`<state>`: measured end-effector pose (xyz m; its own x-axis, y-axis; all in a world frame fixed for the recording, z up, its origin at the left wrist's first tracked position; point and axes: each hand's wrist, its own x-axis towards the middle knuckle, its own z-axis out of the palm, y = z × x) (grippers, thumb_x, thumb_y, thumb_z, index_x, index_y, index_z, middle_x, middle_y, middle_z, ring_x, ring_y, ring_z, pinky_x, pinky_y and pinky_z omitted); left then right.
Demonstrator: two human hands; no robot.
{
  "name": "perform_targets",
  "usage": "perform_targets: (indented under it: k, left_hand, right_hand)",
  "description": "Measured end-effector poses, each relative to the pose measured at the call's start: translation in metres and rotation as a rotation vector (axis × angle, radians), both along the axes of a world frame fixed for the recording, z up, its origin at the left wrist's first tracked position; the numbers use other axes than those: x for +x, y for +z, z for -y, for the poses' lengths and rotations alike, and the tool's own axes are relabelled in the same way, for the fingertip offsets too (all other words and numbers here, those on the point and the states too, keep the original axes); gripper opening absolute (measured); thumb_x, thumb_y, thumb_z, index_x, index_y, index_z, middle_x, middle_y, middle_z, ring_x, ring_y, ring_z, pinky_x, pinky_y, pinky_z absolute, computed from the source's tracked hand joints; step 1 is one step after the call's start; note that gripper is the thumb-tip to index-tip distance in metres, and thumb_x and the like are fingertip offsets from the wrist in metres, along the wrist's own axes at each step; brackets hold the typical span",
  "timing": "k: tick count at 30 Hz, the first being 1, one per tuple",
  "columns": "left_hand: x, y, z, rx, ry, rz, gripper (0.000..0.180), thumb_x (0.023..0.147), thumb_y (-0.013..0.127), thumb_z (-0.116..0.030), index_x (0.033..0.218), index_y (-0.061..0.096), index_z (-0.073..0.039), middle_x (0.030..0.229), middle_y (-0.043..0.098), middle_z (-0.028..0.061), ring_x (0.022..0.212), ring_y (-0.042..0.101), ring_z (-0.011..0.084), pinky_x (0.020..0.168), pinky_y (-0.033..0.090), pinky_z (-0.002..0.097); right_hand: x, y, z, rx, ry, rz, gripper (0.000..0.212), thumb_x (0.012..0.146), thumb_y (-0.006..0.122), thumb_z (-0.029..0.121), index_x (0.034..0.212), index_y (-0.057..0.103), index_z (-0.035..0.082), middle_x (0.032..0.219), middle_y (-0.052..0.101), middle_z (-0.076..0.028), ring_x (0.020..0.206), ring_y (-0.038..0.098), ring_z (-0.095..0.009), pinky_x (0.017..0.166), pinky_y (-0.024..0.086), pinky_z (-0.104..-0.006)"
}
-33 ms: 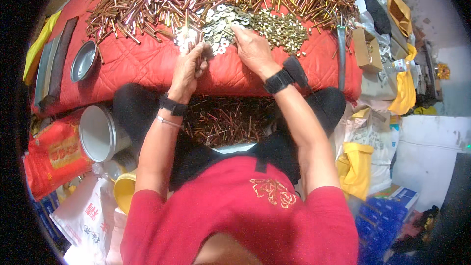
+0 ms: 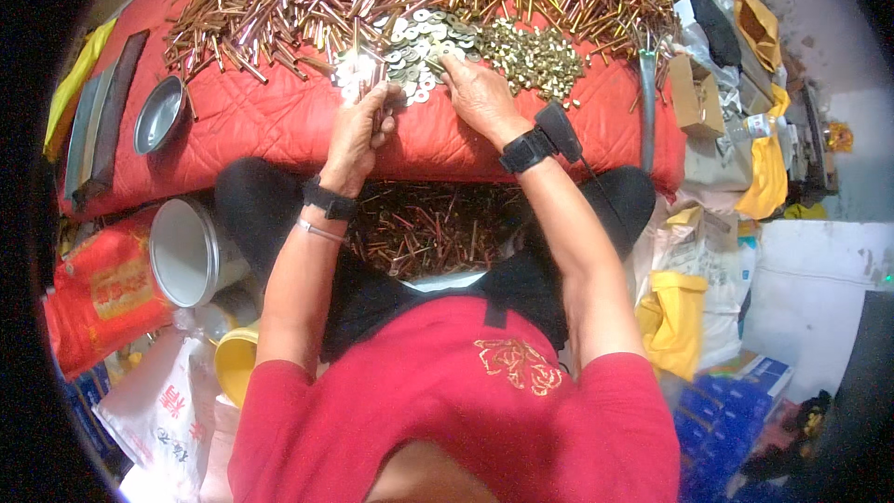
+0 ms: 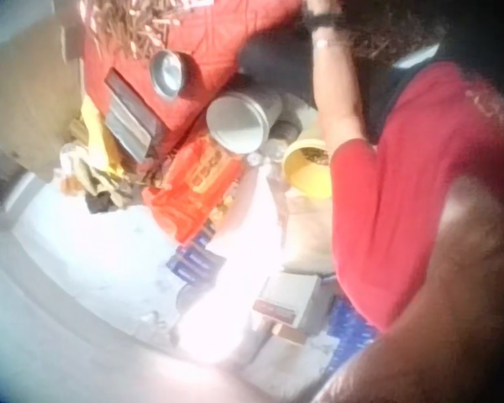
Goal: The recorder is assembling metal pins by sliding washers onto them and sorting them into groups.
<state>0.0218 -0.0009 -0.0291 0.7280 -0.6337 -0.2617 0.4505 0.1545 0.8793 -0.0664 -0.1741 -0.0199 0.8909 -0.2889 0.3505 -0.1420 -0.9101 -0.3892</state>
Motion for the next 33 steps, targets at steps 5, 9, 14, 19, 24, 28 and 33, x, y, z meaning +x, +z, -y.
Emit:
perform_targets:
  k: [5,9,14,19,24,28,33]
  left_hand:
    - [-0.005,0.000,-0.002,0.017,-0.020,-0.050,0.027,0.093,0.055,-0.029,0.099,0.063,-0.004,0.072,0.062,0.0031,0.048,0.046,0.0031,0.038,0.028,0.0159]
    - [0.001,-0.004,-0.001,-0.065,-0.079,-0.097,0.027,0.092,0.056,-0.027,0.101,0.062,-0.002,0.068,0.061,0.0043,0.047,0.046,0.0038,0.038,0.029,0.0160]
    - [-0.002,-0.006,0.001,-0.133,-0.016,-0.206,0.026,0.091,0.060,-0.024,0.101,0.061,-0.001,0.069,0.061,0.0043,0.051,0.054,0.0076,0.042,0.041,0.0171]
    - [0.004,-0.013,0.003,-0.244,-0.047,-0.345,0.026,0.091,0.061,-0.023,0.102,0.061,0.000,0.075,0.062,0.0049,0.061,0.062,0.0123,0.052,0.050,0.0212]
    - [0.006,-0.017,0.004,-0.324,-0.064,-0.354,0.026,0.090,0.063,-0.021,0.104,0.061,0.001,0.076,0.062,0.0036,0.061,0.059,0.0114,0.050,0.048,0.0219]
    - [0.005,-0.012,0.005,-0.389,-0.122,-0.383,0.023,0.091,0.061,-0.017,0.105,0.061,0.001,0.076,0.062,0.0020,0.056,0.053,0.0077,0.044,0.041,0.0189]
    - [0.002,-0.010,0.003,-0.383,-0.155,-0.356,0.026,0.093,0.058,-0.017,0.110,0.059,0.002,0.071,0.056,-0.0010,0.050,0.041,0.0032,0.039,0.030,0.0154]
  right_hand:
    - [-0.033,0.020,0.008,0.192,-0.091,-0.217,0.018,0.093,0.052,0.025,0.096,0.061,0.010,0.081,0.065,-0.019,0.076,0.064,-0.035,0.066,0.049,-0.0425]
    - [-0.059,0.021,0.017,0.282,-0.078,-0.017,0.018,0.091,0.053,0.020,0.099,0.063,0.007,0.083,0.066,-0.016,0.077,0.065,-0.032,0.068,0.050,-0.0400]
    - [-0.061,0.028,-0.001,0.242,-0.053,-0.080,0.017,0.087,0.057,0.016,0.100,0.064,0.007,0.085,0.067,-0.016,0.080,0.066,-0.031,0.072,0.051,-0.0379]
    - [-0.058,0.020,-0.001,0.073,0.054,-0.113,0.016,0.086,0.057,0.018,0.095,0.066,0.008,0.081,0.064,-0.018,0.077,0.063,-0.036,0.066,0.049,-0.0451]
    - [-0.047,0.039,-0.004,-0.143,0.043,-0.345,0.014,0.081,0.058,0.016,0.087,0.068,0.010,0.077,0.065,-0.017,0.075,0.064,-0.036,0.065,0.050,-0.0462]
    - [-0.008,0.055,0.003,-0.365,0.163,-0.608,0.014,0.076,0.059,0.014,0.085,0.069,0.010,0.078,0.066,-0.016,0.078,0.065,-0.034,0.068,0.052,-0.0454]
    - [0.011,0.053,0.007,-0.388,0.278,-0.664,0.018,0.075,0.059,0.011,0.090,0.067,0.010,0.083,0.066,-0.015,0.082,0.065,-0.033,0.070,0.052,-0.0443]
